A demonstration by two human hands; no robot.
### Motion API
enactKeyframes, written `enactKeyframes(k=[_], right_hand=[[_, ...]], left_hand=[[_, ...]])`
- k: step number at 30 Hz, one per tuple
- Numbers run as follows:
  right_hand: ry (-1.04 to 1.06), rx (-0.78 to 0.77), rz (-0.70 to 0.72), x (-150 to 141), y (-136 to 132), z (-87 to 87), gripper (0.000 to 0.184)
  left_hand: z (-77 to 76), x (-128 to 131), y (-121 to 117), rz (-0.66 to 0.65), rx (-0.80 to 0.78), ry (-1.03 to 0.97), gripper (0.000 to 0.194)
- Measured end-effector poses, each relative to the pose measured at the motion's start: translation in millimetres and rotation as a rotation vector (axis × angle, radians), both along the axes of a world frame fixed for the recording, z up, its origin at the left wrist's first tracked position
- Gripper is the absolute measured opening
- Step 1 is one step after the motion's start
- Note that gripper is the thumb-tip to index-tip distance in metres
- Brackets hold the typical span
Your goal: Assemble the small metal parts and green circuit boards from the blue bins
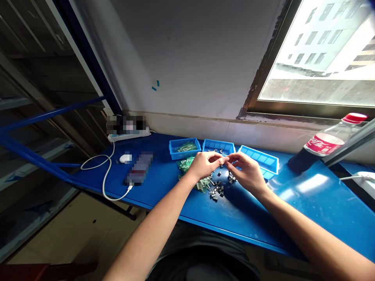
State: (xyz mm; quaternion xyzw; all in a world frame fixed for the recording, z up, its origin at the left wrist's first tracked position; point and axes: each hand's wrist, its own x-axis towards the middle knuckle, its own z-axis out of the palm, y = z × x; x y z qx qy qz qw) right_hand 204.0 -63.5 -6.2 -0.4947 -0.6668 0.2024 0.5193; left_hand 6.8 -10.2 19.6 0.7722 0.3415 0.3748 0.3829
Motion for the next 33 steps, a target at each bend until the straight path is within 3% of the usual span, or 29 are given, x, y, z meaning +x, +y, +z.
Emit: enactKeyframes(k=[6,10,14,22,26,30,33], right_hand=[[-0.022,0.012,0.028,-1,1,-2.9,0.013],[0.033,-0.076,0.012,-1,-1,-3.3,0.023],[0.04,-0.109,0.012,-1,1,-6.5,0.029],[0.029,-0.116,0.033,-1,5,-11.0,0.015],[-0.019,-0.068,-0.016,-1,3,-7.1,0.017],[-0.025,-0.065,-0.023,1,2,-5.6,0.021],[-0.016,-0.053,0.017,2,2,-6.5,0.019]], left_hand=[[-12.8,2,7,-0.05,-0.022,-0.066,0.02],[-17.0,2,10,-0.03,0.024,-0.083,0.018],[-15.2,1,9,-0.018,0.093,-0.033,0.018],[-11.2,2,5,-0.04,0.046,-0.08,0.017],[-5.4,2,2,0.016,0.09,0.007,0.009],[-3.2,1,2,0.001,0.103,0.075,0.023],[-6.5,1,3,-0.01,0.081,0.052,0.019]])
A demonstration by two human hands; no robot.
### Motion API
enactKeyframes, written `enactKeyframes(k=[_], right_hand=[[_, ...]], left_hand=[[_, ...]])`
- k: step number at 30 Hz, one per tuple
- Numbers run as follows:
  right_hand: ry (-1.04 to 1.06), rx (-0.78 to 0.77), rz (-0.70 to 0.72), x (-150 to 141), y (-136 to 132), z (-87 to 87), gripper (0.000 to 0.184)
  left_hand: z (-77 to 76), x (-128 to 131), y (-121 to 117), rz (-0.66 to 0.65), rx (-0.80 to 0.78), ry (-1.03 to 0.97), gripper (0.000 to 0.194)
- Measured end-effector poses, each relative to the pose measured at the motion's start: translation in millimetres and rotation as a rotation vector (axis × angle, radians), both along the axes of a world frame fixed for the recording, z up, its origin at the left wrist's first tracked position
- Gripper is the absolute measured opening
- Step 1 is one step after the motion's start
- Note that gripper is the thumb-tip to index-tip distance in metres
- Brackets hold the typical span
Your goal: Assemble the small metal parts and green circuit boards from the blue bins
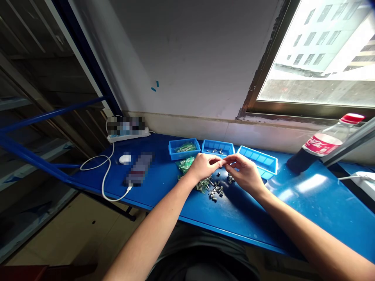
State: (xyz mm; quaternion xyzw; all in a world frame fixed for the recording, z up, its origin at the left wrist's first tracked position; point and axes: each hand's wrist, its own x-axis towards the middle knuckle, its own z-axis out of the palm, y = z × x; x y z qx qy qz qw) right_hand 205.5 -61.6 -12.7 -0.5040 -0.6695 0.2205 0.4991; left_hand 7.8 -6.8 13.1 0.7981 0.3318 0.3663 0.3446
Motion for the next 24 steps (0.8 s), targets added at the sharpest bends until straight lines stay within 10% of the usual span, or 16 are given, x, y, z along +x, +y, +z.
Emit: enactKeyframes(k=[24], right_hand=[[0.434,-0.121,0.032,-3.8,0.5,2.5,0.042]], left_hand=[[-10.1,4.1,5.9,0.005,-0.138,-0.288,0.02]])
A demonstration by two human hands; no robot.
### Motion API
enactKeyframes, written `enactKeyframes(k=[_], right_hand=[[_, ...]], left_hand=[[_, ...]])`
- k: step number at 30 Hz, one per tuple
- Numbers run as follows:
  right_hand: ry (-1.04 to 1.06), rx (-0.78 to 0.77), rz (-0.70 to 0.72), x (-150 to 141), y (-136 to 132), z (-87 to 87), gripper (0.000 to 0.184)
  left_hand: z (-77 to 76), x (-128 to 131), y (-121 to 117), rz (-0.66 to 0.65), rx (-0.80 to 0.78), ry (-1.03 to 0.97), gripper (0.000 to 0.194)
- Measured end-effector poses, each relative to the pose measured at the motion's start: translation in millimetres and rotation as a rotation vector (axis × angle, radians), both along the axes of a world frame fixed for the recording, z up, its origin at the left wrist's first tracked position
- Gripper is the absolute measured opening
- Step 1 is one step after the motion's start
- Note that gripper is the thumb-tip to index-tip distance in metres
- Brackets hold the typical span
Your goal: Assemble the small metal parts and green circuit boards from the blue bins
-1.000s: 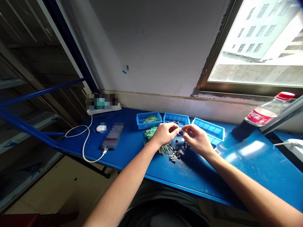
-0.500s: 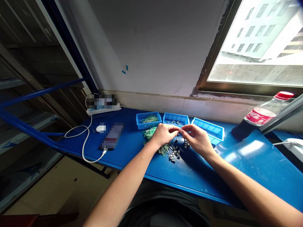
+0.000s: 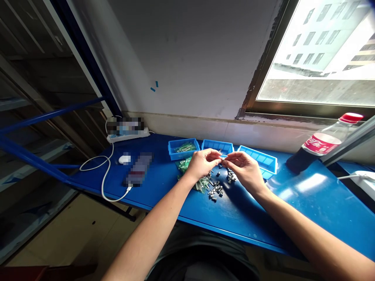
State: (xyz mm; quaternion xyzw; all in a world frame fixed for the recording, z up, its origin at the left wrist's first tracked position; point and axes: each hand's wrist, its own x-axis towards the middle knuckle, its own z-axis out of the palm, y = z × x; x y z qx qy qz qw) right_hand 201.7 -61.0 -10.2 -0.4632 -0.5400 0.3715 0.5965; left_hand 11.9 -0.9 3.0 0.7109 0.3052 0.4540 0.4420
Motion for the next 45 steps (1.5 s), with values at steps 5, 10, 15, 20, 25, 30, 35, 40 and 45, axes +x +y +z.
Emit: enactKeyframes(k=[5,10,15,20,25,30,35,40,45], right_hand=[[0.001,0.026,-0.025,-2,0,-1.0,0.038],[-0.021,0.044,0.025,-6,-2,-1.0,0.036],[-0.073,0.065,0.097,-9,-3,0.5,0.037],[-0.096,0.063,0.052,-7,-3,2.9,0.033],[-0.209,0.064,0.01,-5,-3,-2.6,0.033],[-0.443,0.144,-0.03,-7,-5,-4.0,0.023],[-0.742,0.312,0.073,-7,-5,-3.7,0.013],[-0.941,0.42,0.225,-7,-4,-3.6,0.016],[-0.96,0.375,0.252,-8,-1,-8.5,0.019]], left_hand=[[-1.9,1,0,0.017,-0.035,-0.032,0.026],[-1.8,1,1,0.082,-0.046,-0.064,0.029],[-0.3,-1,3,0.058,-0.069,-0.087,0.038],[1.2,-2,7,0.129,-0.007,-0.117,0.025],[5.7,-11,14,0.379,0.183,0.004,0.029],[5.3,-16,23,0.417,0.333,0.168,0.021],[-0.5,-11,28,0.378,0.495,0.434,0.016],[-2.1,-8,23,0.365,0.561,0.463,0.019],[0.5,-11,17,0.311,0.572,0.426,0.019]])
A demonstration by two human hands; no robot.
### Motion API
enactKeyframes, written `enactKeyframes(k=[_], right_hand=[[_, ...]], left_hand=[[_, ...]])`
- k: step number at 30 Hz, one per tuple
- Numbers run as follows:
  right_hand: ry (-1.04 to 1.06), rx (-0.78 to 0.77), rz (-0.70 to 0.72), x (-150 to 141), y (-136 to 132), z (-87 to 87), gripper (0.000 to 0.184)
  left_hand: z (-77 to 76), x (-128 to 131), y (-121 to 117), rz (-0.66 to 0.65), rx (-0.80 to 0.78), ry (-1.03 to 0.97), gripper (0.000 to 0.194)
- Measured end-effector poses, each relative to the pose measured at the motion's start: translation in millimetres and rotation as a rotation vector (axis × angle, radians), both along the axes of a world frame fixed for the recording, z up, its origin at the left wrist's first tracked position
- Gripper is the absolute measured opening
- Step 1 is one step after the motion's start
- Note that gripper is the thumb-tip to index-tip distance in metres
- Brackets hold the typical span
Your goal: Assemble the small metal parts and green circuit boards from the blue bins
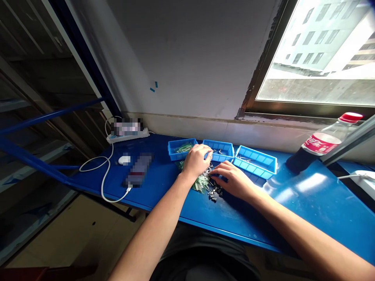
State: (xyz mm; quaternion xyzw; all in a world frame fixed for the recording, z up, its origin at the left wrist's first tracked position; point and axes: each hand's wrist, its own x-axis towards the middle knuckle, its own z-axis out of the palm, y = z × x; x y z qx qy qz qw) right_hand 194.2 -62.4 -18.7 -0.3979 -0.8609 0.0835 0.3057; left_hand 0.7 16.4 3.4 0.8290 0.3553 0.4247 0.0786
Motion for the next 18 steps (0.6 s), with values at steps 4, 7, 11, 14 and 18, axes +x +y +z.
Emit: enactKeyframes(k=[4,7,11,14,18], right_hand=[[0.043,-0.031,-0.025,0,1,-1.7,0.022],[0.064,-0.04,0.01,-2,2,-1.6,0.022],[0.055,-0.048,-0.022,-2,4,-3.6,0.016],[0.049,-0.068,-0.087,0,6,-4.8,0.014],[0.065,-0.071,-0.118,2,5,-3.3,0.013]], left_hand=[[1.7,1,-3,-0.04,-0.004,-0.026,0.018],[2.5,3,-6,-0.068,-0.009,-0.026,0.018],[3.0,3,-9,-0.104,-0.024,-0.018,0.017],[3.4,3,-11,-0.122,-0.034,-0.022,0.017],[4.2,5,-13,-0.144,-0.043,-0.009,0.017]])
